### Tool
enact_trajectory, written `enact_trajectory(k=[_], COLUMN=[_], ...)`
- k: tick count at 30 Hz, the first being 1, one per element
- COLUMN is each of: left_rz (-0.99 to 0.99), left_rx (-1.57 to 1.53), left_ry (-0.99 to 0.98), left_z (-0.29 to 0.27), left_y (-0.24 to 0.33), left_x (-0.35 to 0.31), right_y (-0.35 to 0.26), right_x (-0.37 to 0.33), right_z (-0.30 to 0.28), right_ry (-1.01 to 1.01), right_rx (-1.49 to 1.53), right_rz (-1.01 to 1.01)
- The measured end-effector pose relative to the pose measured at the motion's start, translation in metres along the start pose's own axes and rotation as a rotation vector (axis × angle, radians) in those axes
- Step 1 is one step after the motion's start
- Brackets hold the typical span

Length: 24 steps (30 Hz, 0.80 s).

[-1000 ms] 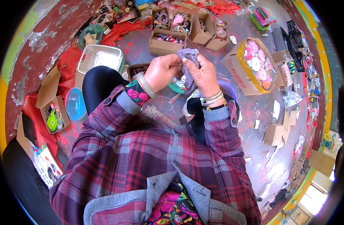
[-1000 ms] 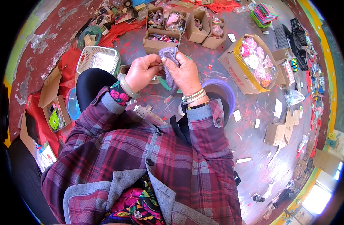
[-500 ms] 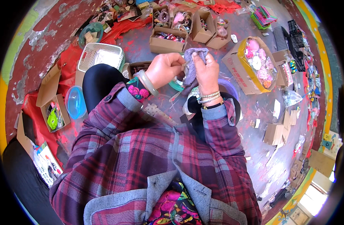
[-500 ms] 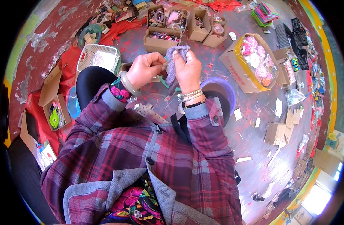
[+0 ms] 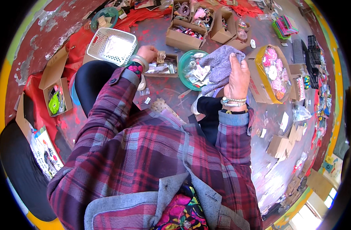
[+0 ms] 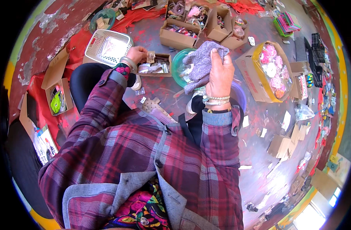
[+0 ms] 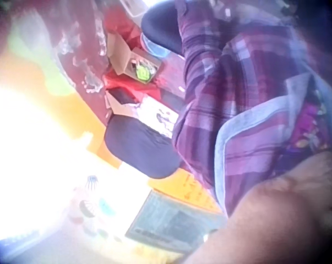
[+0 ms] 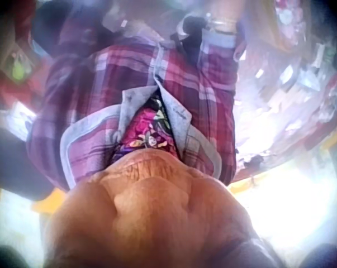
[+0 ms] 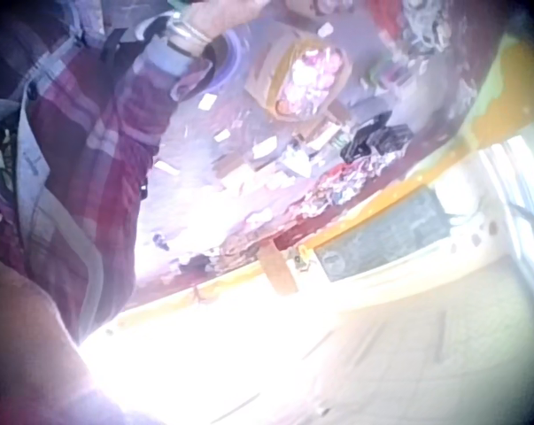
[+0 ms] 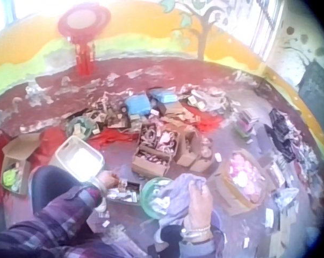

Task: The person sits on the floor surrounded by boxes and picks up small hair accessories, such as clips and combs, from a green bowl. They wipe each item with a purple cloth and place it into a cardboard box. The person handles the items one by one, repeating the wiping and sorting process.

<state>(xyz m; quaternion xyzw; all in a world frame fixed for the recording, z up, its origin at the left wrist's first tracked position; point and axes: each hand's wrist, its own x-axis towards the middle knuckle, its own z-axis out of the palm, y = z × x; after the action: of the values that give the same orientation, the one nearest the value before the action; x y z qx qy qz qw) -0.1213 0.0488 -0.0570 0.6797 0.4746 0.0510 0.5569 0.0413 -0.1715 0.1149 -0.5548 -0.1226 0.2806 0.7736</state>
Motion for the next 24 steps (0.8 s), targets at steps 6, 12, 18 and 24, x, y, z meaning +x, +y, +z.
enact_trajectory(k=[6, 12, 18, 24], left_rz=[-0.04, 0.192, 0.101, 0.134], left_rx=[0.176, 0.477, 0.895, 0.606], left_ry=[-0.033, -0.111, -0.08, -0.1], left_z=[0.039, 0.089, 0.108, 0.094], left_y=[-0.05, -0.095, -0.125, -0.08], left_x=[0.035, 0.077, 0.1, 0.068], right_y=[0.004, 0.006, 0.008, -0.003], right_x=[0.003, 0.007, 0.009, 0.009], right_z=[-0.001, -0.003, -0.008, -0.01], right_ry=[-0.027, 0.008, 0.019, 0.02], right_rx=[-0.046, -0.005, -0.005, 0.082], right_rz=[0.041, 0.096, 0.115, 0.138])
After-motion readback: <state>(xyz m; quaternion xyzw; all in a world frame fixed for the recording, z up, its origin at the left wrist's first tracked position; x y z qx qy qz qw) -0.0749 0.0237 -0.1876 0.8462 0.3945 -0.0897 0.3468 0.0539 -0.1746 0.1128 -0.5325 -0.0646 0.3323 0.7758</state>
